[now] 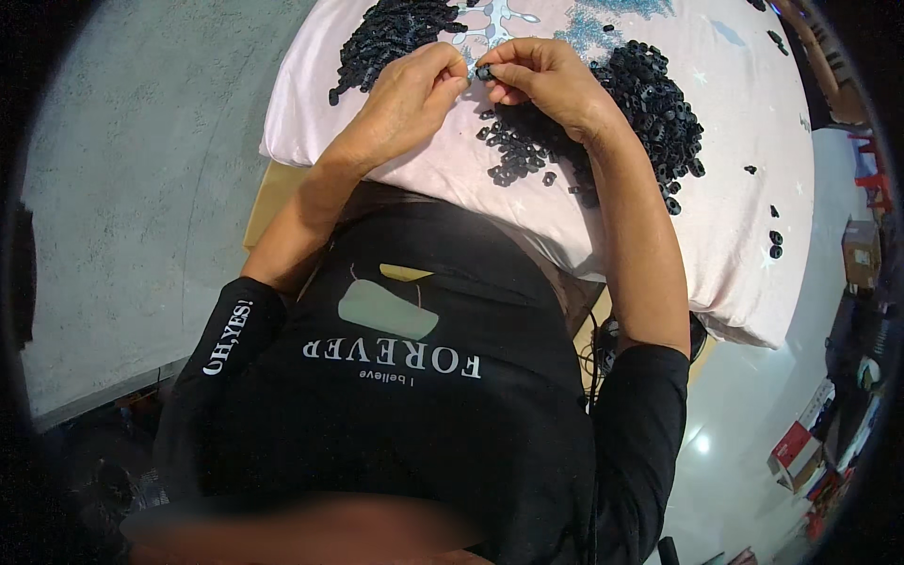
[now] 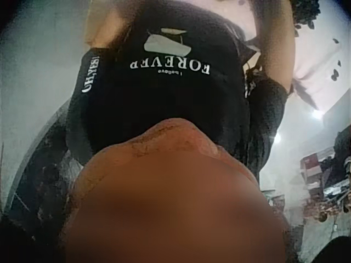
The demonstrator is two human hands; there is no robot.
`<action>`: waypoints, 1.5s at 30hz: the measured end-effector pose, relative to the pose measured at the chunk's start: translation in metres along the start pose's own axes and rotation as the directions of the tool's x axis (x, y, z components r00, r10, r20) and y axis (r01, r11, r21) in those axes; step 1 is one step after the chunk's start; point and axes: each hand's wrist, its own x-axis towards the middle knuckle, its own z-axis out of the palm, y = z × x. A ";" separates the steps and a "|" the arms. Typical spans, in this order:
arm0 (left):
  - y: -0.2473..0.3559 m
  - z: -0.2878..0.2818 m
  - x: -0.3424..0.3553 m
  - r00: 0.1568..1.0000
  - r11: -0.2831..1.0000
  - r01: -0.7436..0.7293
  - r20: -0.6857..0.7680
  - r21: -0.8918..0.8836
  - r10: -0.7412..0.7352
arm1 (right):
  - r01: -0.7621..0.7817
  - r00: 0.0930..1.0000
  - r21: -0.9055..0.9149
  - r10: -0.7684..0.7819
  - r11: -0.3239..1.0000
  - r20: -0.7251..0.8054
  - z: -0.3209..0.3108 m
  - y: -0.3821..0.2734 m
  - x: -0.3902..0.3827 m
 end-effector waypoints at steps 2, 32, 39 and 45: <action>-0.001 0.002 0.000 1.000 1.000 -0.014 -0.012 0.000 0.014 | 0.002 1.000 -0.009 -0.002 1.000 -0.010 0.000 -0.001 -0.001; -0.002 0.028 -0.004 0.982 0.999 0.003 0.188 0.039 -0.011 | 0.024 0.971 0.332 0.056 0.943 -0.231 -0.012 0.004 0.004; 0.002 0.020 -0.007 0.957 0.996 -0.003 0.290 0.093 -0.024 | 0.006 0.981 0.331 0.058 0.944 -0.185 -0.011 0.004 0.005; 0.002 0.005 -0.008 0.985 0.999 -0.034 0.169 0.020 0.030 | 0.019 0.984 0.344 0.043 0.939 -0.171 -0.011 0.006 0.005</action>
